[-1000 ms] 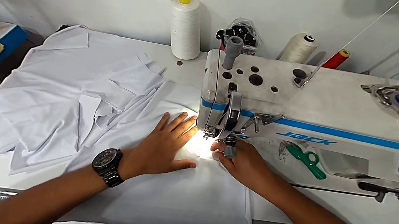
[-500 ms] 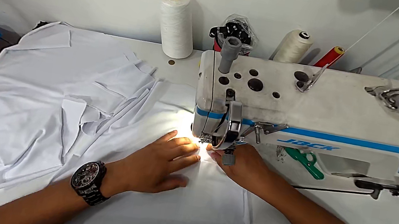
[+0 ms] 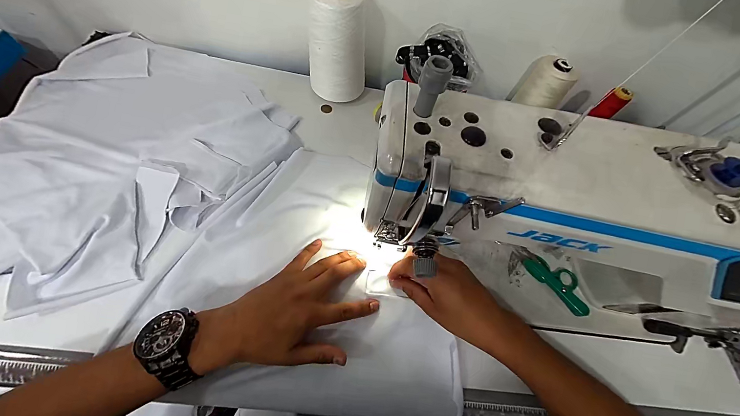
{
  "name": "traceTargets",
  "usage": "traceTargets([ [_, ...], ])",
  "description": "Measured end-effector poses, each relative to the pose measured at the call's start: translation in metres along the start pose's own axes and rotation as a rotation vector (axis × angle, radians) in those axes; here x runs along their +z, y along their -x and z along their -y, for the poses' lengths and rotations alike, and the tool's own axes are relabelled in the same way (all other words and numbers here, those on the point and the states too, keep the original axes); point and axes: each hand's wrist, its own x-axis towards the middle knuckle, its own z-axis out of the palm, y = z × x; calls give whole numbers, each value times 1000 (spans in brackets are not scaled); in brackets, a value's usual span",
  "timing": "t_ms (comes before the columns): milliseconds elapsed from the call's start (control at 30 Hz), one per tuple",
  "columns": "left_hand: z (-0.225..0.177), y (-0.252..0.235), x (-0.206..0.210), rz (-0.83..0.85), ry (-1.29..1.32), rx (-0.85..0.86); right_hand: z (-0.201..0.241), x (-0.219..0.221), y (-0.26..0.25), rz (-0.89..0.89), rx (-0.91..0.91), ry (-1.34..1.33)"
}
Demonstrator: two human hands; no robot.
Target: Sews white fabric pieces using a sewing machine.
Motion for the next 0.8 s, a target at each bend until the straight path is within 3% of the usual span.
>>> traceTargets([
  [267,-1,-4,0,23,-18,-5,-4,-3,-2,35,-12,-28],
  [467,-4,-5,-1,64,-11,-23,17,5,8,-74,-111,241],
  [667,-5,0,-5,35,39,-30,36,23,33,124,-67,221],
  [733,-14,33,-17,-178,50,-242,41,23,42,154,-61,225],
  [800,-30,84,-37,-372,-104,-683,53,23,57,171,-41,219],
])
